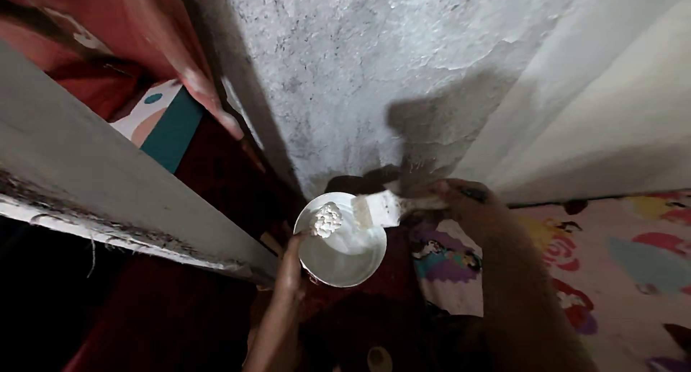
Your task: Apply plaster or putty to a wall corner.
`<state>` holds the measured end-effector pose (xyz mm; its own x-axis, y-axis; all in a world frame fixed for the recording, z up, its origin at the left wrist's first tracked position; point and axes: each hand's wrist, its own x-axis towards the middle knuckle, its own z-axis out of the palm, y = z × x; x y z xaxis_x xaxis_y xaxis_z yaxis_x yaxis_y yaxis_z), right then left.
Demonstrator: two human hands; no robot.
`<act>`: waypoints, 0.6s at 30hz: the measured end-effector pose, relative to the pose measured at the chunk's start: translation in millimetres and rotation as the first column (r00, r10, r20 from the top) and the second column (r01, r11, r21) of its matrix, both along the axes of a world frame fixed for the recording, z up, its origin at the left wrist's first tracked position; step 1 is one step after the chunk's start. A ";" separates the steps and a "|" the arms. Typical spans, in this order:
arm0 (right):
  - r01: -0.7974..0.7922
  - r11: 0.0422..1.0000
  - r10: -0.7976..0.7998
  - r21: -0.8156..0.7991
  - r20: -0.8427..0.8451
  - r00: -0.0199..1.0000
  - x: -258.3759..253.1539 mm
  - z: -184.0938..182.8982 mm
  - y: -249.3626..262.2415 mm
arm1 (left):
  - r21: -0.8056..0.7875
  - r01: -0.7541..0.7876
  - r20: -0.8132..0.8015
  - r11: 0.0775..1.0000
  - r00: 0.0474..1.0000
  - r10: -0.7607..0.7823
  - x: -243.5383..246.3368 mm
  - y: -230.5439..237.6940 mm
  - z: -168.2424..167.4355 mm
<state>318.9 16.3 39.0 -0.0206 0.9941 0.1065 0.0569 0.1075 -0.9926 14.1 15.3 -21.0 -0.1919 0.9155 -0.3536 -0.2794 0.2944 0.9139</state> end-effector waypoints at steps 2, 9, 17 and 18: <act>0.013 0.995 -0.036 -0.097 -0.246 0.969 4.9 -8.2 10.9 | 0.013 -0.001 0.014 1.000 1.000 0.001 -2.5 -0.2 0.2; -0.136 0.990 0.064 -0.041 -0.727 0.684 7.6 -48.7 31.2 | -0.013 -0.052 0.008 0.999 0.999 0.052 -4.4 0.7 1.7; -0.262 0.959 0.080 -0.105 -0.790 0.607 -4.6 -49.7 30.3 | -0.026 -0.042 0.001 0.999 0.999 0.042 -5.9 1.3 -2.8; -0.292 0.953 0.112 -0.080 -0.804 0.584 -4.0 -52.8 31.6 | -0.026 -0.039 0.001 0.999 0.999 0.039 -6.6 1.7 -3.5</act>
<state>314.9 47.9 -13.8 -0.2220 0.9750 0.0002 -0.7500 -0.1706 -0.6391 7.4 17.0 -24.5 -0.2270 0.8976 -0.3779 -0.2930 0.3071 0.9054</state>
